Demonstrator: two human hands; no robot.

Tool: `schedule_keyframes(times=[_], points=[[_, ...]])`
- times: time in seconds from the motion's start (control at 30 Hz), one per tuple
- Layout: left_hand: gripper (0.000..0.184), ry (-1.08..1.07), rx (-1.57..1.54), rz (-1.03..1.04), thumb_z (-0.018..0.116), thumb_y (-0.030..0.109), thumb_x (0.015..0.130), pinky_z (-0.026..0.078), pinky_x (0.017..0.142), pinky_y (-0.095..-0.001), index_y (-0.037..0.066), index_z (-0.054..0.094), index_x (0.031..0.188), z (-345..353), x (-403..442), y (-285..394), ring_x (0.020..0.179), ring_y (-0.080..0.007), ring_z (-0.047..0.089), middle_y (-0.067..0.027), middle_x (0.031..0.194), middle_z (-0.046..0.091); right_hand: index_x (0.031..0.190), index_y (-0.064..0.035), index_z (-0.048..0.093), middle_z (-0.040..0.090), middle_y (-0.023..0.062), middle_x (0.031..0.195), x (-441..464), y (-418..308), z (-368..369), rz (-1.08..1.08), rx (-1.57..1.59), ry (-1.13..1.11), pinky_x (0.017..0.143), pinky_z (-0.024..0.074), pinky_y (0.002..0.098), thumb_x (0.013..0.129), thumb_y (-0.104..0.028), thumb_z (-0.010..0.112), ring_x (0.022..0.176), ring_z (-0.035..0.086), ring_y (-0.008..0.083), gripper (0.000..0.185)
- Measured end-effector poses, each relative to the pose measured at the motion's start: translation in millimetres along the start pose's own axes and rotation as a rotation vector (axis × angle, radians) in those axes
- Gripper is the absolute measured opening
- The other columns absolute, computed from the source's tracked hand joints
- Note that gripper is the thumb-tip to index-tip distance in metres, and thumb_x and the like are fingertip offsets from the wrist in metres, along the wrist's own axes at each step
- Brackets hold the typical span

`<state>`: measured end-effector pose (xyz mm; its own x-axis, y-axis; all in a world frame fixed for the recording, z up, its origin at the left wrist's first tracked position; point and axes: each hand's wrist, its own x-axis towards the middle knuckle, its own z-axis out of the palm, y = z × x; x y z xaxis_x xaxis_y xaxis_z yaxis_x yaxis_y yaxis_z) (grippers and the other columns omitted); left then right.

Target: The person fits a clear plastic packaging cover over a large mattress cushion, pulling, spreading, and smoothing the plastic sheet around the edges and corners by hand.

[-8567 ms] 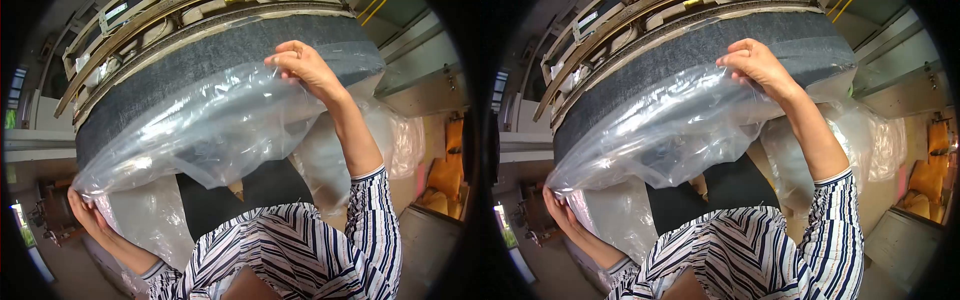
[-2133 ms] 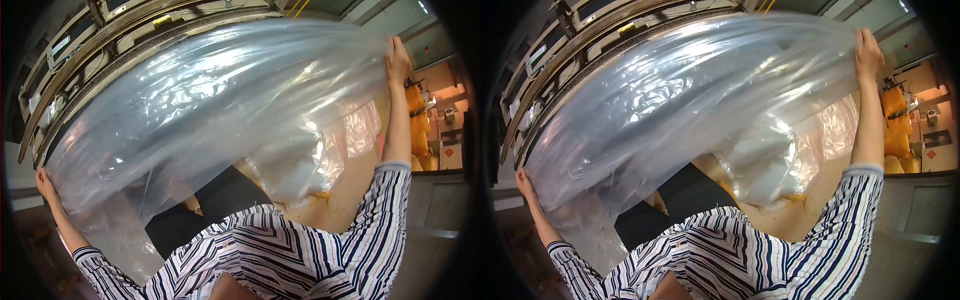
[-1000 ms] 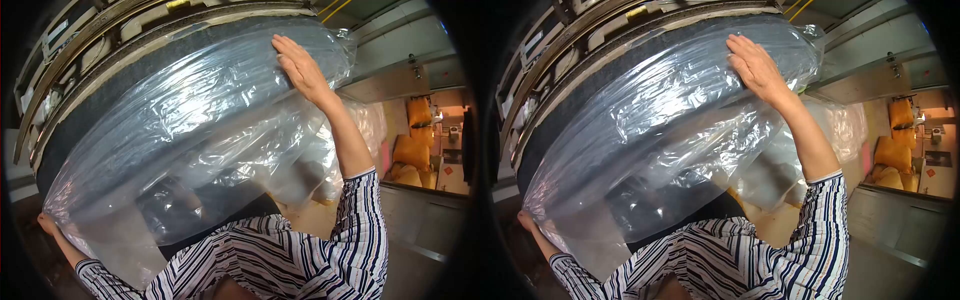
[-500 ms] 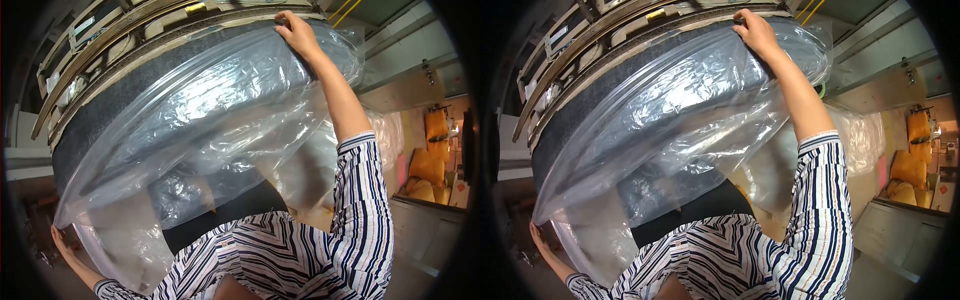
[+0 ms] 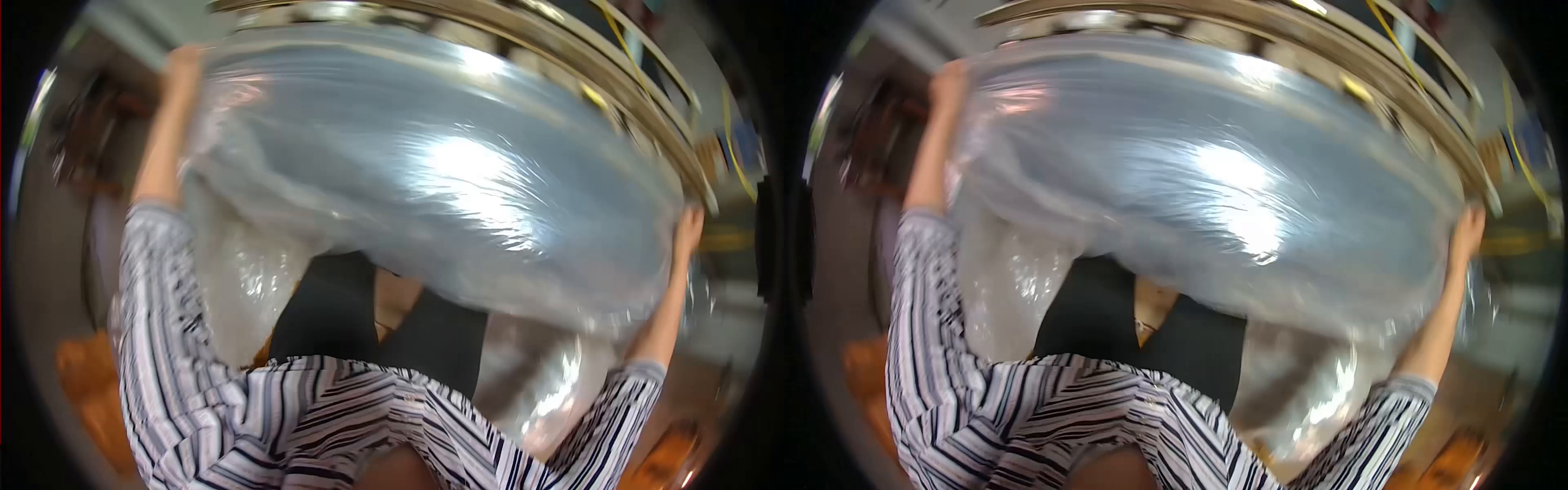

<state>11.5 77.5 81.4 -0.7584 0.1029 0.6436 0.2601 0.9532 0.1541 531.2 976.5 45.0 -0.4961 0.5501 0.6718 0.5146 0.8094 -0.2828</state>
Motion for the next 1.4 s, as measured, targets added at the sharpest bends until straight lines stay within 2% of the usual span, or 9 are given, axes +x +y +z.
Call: schedule_keyframes(times=[0.03, 0.17, 0.53, 0.8, 0.97, 1.13, 1.23, 1.27, 1.4], points=[[0.028, 0.033, -0.409, -0.145, 0.058, 0.029, 0.087, 0.046, 0.082, -0.0309, 0.006, 0.063, 0.101, 51.5, -4.2, -20.4, 0.088, -0.0166, 0.059, -0.0078, 0.095, 0.064, 0.116, 0.0016, 0.053, 0.058, 0.0160, 0.115, -19.1, 1.2, 2.8, 0.101, 0.010, -0.095, 0.091, 0.0412, 0.0352, 0.091, -0.025, 0.048, 0.105, 0.054, 0.0261, 0.036], [0.026, 0.019, -0.962, -0.326, 0.063, 0.025, 0.083, 0.046, 0.073, -0.0256, 0.003, 0.065, 0.096, 56.0, -7.3, 24.2, 0.078, -0.0129, 0.060, -0.0031, 0.085, 0.066, 0.107, 0.0011, 0.058, 0.060, 0.0081, 0.099, -17.0, 0.6, -10.3, 0.226, 0.243, -0.034, 0.084, 0.0425, 0.0285, 0.090, -0.028, 0.056, 0.091, 0.054, 0.0170, 0.034], [0.021, -0.063, -0.885, -0.317, 0.067, 0.023, 0.079, 0.043, 0.069, -0.0238, 0.005, 0.069, 0.090, 61.8, 18.8, 39.6, 0.076, -0.0088, 0.056, -0.0001, 0.080, 0.065, 0.101, 0.0022, 0.061, 0.062, 0.0048, 0.091, -6.6, 8.1, -13.9, 0.238, 0.245, -0.100, 0.079, 0.0431, 0.0259, 0.089, -0.027, 0.058, 0.083, 0.054, 0.0125, 0.032], [0.023, 0.053, -0.717, -0.372, 0.069, 0.022, 0.075, 0.042, 0.063, -0.0231, 0.003, 0.066, 0.087, 76.1, 31.1, 13.1, 0.068, -0.0087, 0.053, -0.0021, 0.078, 0.062, 0.081, 0.0032, 0.056, 0.053, 0.0057, 0.079, -4.0, 2.9, -15.2, 0.112, -0.005, 0.114, 0.072, 0.0410, 0.0266, 0.079, -0.027, 0.069, 0.075, 0.047, 0.0136, 0.033], [0.021, -0.071, -1.118, -0.568, 0.062, 0.017, 0.080, 0.043, 0.061, -0.0245, 0.000, 0.066, 0.091, 92.7, 46.3, -34.7, 0.066, -0.0104, 0.053, -0.0044, 0.077, 0.062, 0.086, 0.0027, 0.055, 0.051, 0.0084, 0.088, -2.3, 1.5, -19.7, 0.383, 0.221, 0.077, 0.072, 0.0387, 0.0311, 0.081, -0.028, 0.064, 0.078, 0.045, 0.0183, 0.032], [0.029, 0.080, -0.799, -0.538, 0.057, 0.026, 0.084, 0.045, 0.066, -0.0277, -0.001, 0.066, 0.092, 90.4, 47.1, -28.3, 0.071, -0.0133, 0.057, -0.0058, 0.079, 0.063, 0.093, 0.0019, 0.056, 0.050, 0.0045, 0.089, -2.7, -10.9, -16.6, 0.430, 0.350, 0.129, 0.065, 0.0353, 0.0279, 0.087, -0.032, 0.054, 0.074, 0.042, 0.0133, 0.034], [0.034, -0.028, -0.436, -0.445, 0.057, 0.032, 0.084, 0.043, 0.074, -0.0280, 0.000, 0.066, 0.094, 54.9, 34.5, 15.5, 0.079, -0.0125, 0.057, -0.0043, 0.081, 0.064, 0.092, 0.0008, 0.057, 0.051, 0.0043, 0.087, -3.8, -23.1, -17.4, 0.448, 0.350, 0.152, 0.067, 0.0364, 0.0270, 0.089, -0.038, 0.052, 0.075, 0.044, 0.0140, 0.040], [0.038, -0.216, -0.298, -0.415, 0.055, 0.038, 0.086, 0.041, 0.078, -0.0266, 0.002, 0.067, 0.096, 59.0, 40.6, 6.8, 0.085, -0.0105, 0.055, -0.0022, 0.085, 0.065, 0.091, 0.0005, 0.058, 0.051, 0.0042, 0.087, -1.2, -11.5, -15.1, 0.425, 0.309, 0.093, 0.067, 0.0365, 0.0273, 0.089, -0.039, 0.052, 0.074, 0.043, 0.0141, 0.040], [0.042, -0.359, -0.730, -0.270, 0.051, 0.041, 0.089, 0.041, 0.078, -0.0258, 0.003, 0.065, 0.100, 48.5, 38.2, -10.7, 0.086, -0.0102, 0.054, -0.0018, 0.089, 0.064, 0.091, 0.0024, 0.059, 0.054, 0.0062, 0.091, -2.7, -33.2, -41.1, 0.470, 0.379, -0.167, 0.072, 0.0390, 0.0305, 0.089, -0.038, 0.052, 0.080, 0.048, 0.0162, 0.041]])
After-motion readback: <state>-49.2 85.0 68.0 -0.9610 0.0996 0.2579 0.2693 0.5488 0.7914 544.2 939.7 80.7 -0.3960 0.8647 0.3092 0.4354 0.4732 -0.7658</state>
